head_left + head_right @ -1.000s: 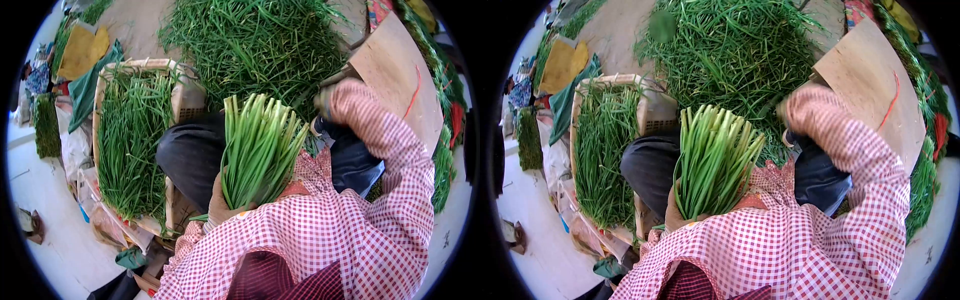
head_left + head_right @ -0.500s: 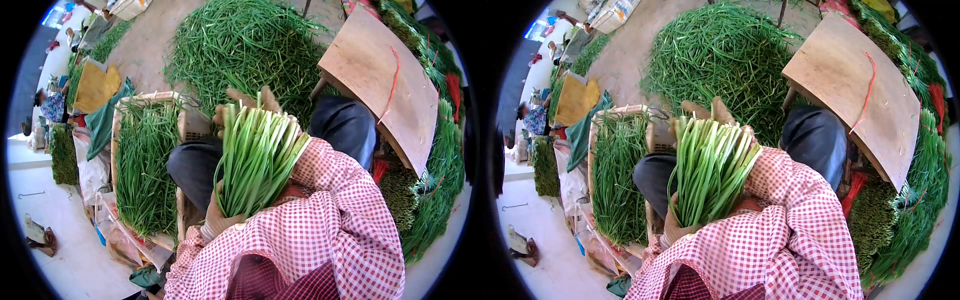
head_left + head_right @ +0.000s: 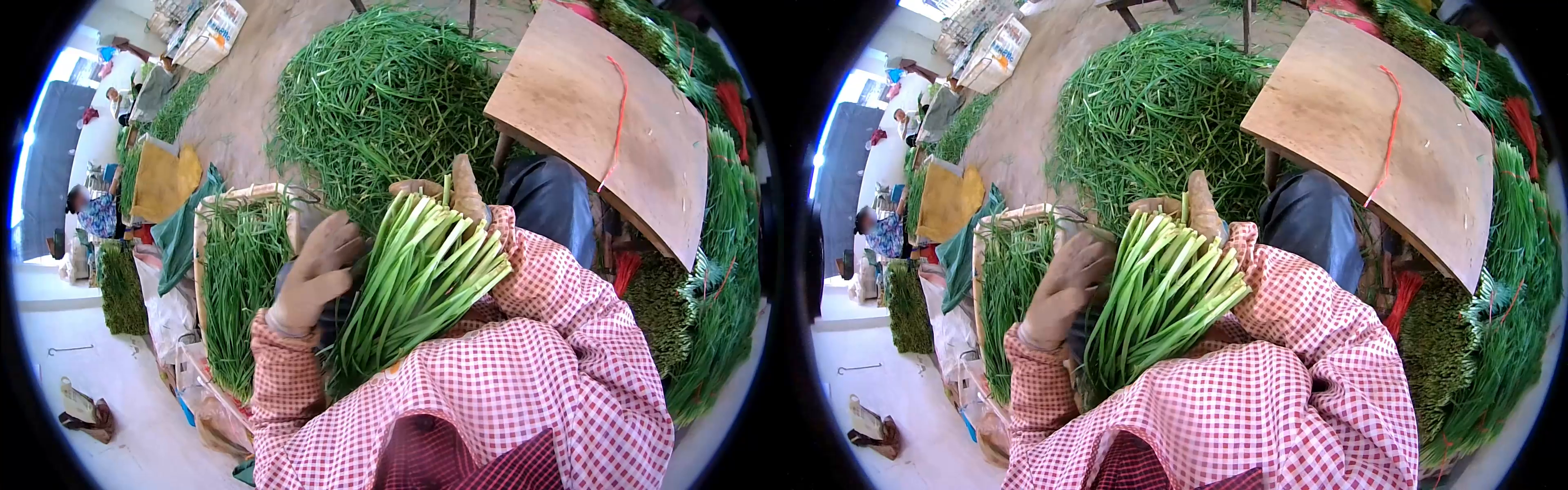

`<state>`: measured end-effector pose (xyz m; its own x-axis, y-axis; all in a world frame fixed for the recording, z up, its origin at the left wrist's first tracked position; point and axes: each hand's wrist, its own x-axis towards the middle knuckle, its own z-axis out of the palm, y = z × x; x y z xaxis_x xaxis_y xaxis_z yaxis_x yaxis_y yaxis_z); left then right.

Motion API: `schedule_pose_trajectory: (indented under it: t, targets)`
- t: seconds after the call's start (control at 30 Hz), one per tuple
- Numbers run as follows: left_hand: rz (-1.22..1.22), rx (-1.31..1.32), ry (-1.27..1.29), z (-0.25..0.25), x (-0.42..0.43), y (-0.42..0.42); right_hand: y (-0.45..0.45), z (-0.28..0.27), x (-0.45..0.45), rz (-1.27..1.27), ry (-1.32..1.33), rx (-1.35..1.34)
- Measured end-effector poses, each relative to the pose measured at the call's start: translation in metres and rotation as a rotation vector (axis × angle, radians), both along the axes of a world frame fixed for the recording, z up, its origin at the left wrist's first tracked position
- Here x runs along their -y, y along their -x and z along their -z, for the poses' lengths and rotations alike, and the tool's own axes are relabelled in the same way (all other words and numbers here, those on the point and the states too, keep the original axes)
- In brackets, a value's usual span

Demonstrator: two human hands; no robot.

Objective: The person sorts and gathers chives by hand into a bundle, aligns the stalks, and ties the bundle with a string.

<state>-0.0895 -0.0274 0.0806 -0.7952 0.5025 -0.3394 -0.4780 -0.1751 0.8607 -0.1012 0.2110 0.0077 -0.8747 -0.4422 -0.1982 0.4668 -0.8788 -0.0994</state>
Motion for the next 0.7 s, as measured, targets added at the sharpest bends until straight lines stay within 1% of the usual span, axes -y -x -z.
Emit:
schedule_pose_trajectory:
  t: [0.07, 0.1, 0.13, 0.2, 0.23, 0.27, 0.3, 0.33, 0.37, 0.4, 0.43, 0.47, 0.5, 0.53, 0.57, 0.6, 0.63, 0.67, 0.7]
  targets:
    - [0.141, -0.311, 0.255, -0.001, -0.03, -0.002, 0.003, 0.01, -0.001, -0.062, -0.003, -0.045]
    - [0.188, -0.306, 0.266, -0.018, -0.051, -0.007, 0.006, 0.015, -0.002, -0.109, 0.087, -0.05]
    - [0.245, -0.396, 0.376, -0.015, -0.058, -0.007, 0.01, 0.031, -0.004, -0.153, 0.24, -0.128]
    - [0.384, -0.777, 0.628, -0.035, -0.079, -0.01, 0.015, 0.036, -0.005, -0.169, 0.078, -0.079]
    - [0.384, -0.773, 0.635, -0.037, -0.085, -0.016, 0.013, 0.035, 0.001, -0.056, 0.188, -0.086]
    - [0.341, -0.851, 0.743, -0.037, -0.09, -0.022, 0.017, 0.041, 0.001, -0.055, 0.196, -0.084]
    - [0.3, -0.926, 0.849, -0.035, -0.094, -0.028, 0.022, 0.051, 0.001, -0.074, 0.111, -0.114]
    - [0.308, -0.915, 0.855, -0.032, -0.099, -0.034, 0.021, 0.061, 0.002, -0.096, 0.027, -0.14]
    - [0.326, -0.914, 1.021, -0.03, -0.103, -0.04, 0.015, 0.055, 0.007, -0.033, -0.048, -0.064]
    - [0.337, -0.91, 1.188, -0.028, -0.106, -0.046, 0.015, 0.051, 0.006, -0.088, 0.162, -0.011]
    - [0.352, -0.933, 1.271, -0.026, -0.107, -0.049, 0.01, 0.043, 0.011, -0.041, -0.061, 0.017]
    - [0.345, -0.931, 1.277, -0.021, -0.105, -0.047, 0.006, 0.031, 0.015, 0.009, -0.286, 0.042]
    - [0.273, -0.945, 1.218, -0.012, -0.102, -0.043, 0.011, 0.038, 0.016, -0.028, -0.089, -0.141]
    - [0.199, -0.96, 1.158, -0.007, -0.101, -0.037, 0.013, 0.044, 0.018, -0.026, -0.285, -0.103]
    - [0.197, -0.927, 1.059, -0.012, -0.1, -0.03, 0.014, 0.031, 0.02, -0.042, -0.478, -0.058]
    - [0.19, -0.93, 1.063, -0.006, -0.093, -0.026, 0.024, 0.034, 0.016, -0.128, 0.157, -0.23]
    - [0.127, -0.807, 0.954, 0.006, -0.083, -0.023, 0.012, 0.037, 0.014, -0.079, -0.119, -0.188]
    - [0.062, -0.69, 0.843, 0.011, -0.077, -0.019, 0.001, 0.001, 0.012, -0.027, -0.395, -0.15]
    - [0.061, -0.534, 0.801, 0.008, -0.074, -0.014, 0.006, 0.005, 0.023, -0.057, 0.22, -0.054]
